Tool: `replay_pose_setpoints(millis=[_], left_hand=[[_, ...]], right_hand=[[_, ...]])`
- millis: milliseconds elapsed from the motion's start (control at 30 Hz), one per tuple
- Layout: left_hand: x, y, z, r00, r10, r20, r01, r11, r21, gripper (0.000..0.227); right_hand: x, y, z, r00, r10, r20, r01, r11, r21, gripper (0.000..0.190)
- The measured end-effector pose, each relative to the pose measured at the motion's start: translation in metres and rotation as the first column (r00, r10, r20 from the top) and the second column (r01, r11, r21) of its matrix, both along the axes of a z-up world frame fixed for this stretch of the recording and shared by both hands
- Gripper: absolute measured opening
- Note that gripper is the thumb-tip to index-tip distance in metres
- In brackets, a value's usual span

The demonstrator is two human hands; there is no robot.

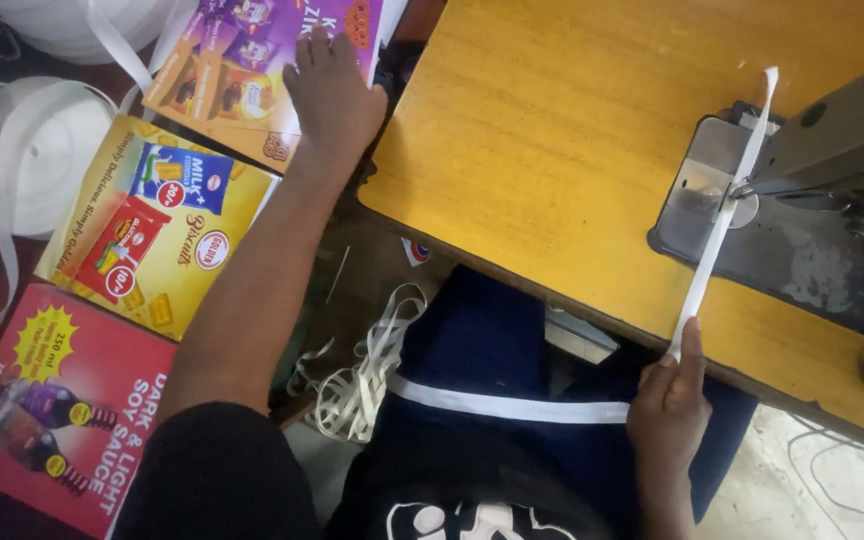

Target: The person sits at a sewing machine and sews a white fabric strip. They repeatedly pick up various printed paper sheets from a stack on the left, place them under the sewing machine's presser foot, and sew the strip along the edge of each sheet before moving to the next one.

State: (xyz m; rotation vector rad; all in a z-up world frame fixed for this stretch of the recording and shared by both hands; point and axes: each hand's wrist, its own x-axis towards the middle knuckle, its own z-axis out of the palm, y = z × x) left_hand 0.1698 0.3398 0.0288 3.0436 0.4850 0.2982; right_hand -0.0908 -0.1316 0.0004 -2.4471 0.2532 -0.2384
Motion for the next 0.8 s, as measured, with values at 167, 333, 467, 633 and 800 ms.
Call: replay_pose_setpoints(millis=[167,333,467,633,800], left_hand=[[-0.024,0.017,0.028,0.995,-0.023,-0.095,0.011,0.992,-0.126,0.071],[-0.051,0.031,0.05,0.992,-0.079,-0.103,0.053,0.972,-0.227,0.038],[-0.061,0.04,0.053,0.991,-0.09,-0.096,0.064,0.967,-0.248,0.049],[-0.049,0.039,0.059,0.983,-0.159,-0.096,0.14,0.973,-0.186,0.089],[-0.022,0.03,0.09,0.908,-0.418,-0.026,0.413,0.904,-0.115,0.102]], right_hand=[[0.002,0.003,0.006,0.998,-0.032,-0.051,0.032,0.999,0.009,0.054],[0.001,0.002,0.005,1.0,0.001,-0.025,0.0,0.999,0.046,0.055],[0.0,0.0,0.002,1.0,0.002,-0.013,-0.001,1.0,0.03,0.054],[0.002,0.004,0.01,0.999,-0.006,-0.054,0.008,0.999,0.038,0.056],[-0.001,0.002,0.0,1.0,0.003,0.015,-0.003,1.0,0.024,0.054]])
